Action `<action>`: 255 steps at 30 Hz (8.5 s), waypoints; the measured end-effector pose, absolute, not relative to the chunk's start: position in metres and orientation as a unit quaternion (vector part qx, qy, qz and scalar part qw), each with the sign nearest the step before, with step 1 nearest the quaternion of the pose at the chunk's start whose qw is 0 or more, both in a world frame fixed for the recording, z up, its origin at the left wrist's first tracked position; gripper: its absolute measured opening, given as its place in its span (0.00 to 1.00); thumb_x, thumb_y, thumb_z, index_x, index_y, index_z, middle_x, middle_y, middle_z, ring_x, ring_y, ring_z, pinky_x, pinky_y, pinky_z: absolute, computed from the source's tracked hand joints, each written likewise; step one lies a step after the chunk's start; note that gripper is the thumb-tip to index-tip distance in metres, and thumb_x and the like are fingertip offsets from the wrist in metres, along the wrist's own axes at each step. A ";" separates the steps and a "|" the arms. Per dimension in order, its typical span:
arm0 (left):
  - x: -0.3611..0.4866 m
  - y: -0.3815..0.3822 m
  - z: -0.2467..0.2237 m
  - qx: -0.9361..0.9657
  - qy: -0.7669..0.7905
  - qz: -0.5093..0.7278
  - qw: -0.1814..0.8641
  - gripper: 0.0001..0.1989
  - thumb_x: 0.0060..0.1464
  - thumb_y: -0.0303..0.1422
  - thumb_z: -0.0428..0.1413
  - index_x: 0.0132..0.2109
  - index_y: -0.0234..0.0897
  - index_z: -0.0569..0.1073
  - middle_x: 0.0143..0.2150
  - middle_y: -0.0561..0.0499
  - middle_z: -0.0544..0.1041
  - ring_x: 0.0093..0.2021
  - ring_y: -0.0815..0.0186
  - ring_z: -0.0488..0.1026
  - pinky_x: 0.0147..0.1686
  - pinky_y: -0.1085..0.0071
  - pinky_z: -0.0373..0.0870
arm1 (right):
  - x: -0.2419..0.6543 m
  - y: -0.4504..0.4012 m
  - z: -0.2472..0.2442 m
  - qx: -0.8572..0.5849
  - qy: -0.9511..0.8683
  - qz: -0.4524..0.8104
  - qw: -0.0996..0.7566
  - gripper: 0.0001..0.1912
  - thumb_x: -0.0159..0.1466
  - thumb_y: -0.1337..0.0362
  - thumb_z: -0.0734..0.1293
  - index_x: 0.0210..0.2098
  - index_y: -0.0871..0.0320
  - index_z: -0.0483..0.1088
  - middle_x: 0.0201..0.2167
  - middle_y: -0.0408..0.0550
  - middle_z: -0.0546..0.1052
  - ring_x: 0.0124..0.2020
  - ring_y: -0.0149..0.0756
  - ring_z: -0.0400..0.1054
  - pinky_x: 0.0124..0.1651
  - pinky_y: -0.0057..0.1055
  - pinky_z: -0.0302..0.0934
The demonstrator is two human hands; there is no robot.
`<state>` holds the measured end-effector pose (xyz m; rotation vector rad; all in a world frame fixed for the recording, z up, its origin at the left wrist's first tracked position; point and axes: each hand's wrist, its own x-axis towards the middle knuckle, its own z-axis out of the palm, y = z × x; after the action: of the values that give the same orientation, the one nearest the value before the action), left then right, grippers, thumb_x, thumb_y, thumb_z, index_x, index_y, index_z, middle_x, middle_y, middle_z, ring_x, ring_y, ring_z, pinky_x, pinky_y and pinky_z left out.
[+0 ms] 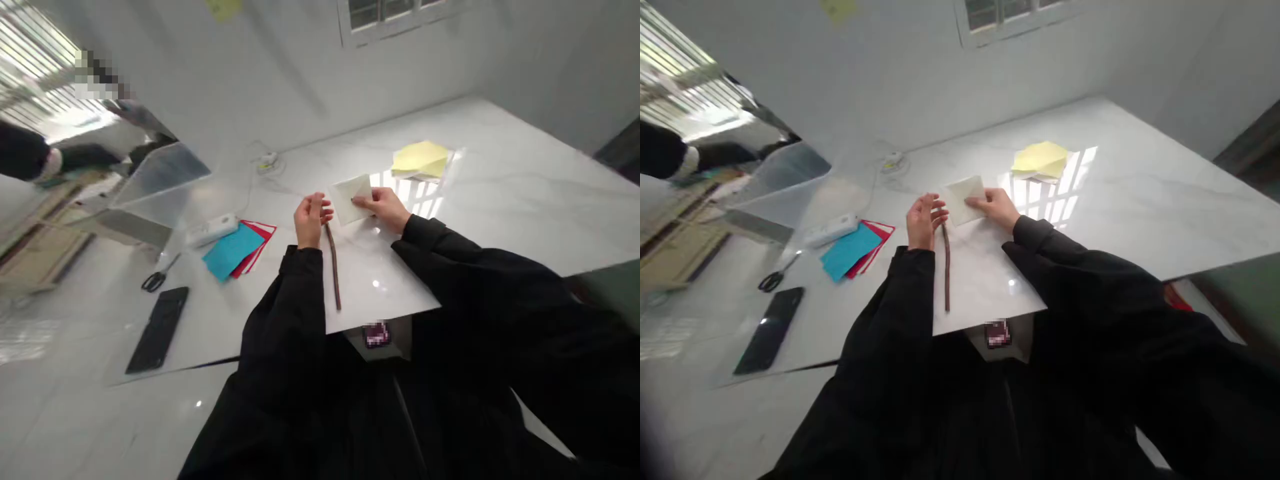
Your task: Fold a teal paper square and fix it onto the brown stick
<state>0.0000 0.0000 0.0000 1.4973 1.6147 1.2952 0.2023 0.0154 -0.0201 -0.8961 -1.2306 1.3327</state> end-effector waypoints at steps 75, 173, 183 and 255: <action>-0.003 -0.044 0.037 0.514 0.289 0.427 0.686 0.33 0.40 0.41 0.77 0.53 0.41 0.78 0.34 0.54 0.77 0.26 0.73 0.70 0.29 0.74 0.69 | 0.221 -0.024 0.049 -0.272 -0.698 0.420 0.512 0.13 0.58 0.52 0.81 0.37 0.52 0.84 0.39 0.49 0.82 0.43 0.45 0.75 0.53 0.46 0.70; 0.018 -0.020 -0.005 0.523 0.385 0.429 0.628 0.27 0.44 0.43 0.72 0.46 0.37 0.71 0.37 0.48 0.82 0.30 0.68 0.77 0.33 0.70 0.69 | 0.198 -0.003 0.003 -0.348 -0.379 0.653 0.556 0.18 0.52 0.61 0.79 0.40 0.58 0.76 0.36 0.47 0.80 0.37 0.37 0.73 0.41 0.35 0.73; 0.019 -0.021 -0.004 0.521 0.389 0.428 0.628 0.28 0.43 0.42 0.72 0.48 0.37 0.72 0.37 0.47 0.83 0.30 0.67 0.78 0.31 0.70 0.69 | 0.199 -0.002 0.003 -0.349 -0.367 0.664 0.551 0.16 0.52 0.62 0.79 0.39 0.57 0.76 0.36 0.45 0.79 0.37 0.36 0.72 0.38 0.31 0.70; 0.020 -0.022 -0.003 0.523 0.384 0.424 0.631 0.30 0.46 0.39 0.70 0.55 0.35 0.72 0.38 0.46 0.83 0.30 0.67 0.78 0.32 0.71 0.71 | 0.202 -0.003 0.002 -0.375 -0.384 0.666 0.519 0.19 0.51 0.56 0.80 0.39 0.54 0.76 0.33 0.43 0.78 0.35 0.35 0.70 0.36 0.32 0.60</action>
<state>0.0197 -0.0219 -0.0028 1.1970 0.8790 0.9715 0.2024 -0.0026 0.0022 -0.8985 -0.9220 1.5968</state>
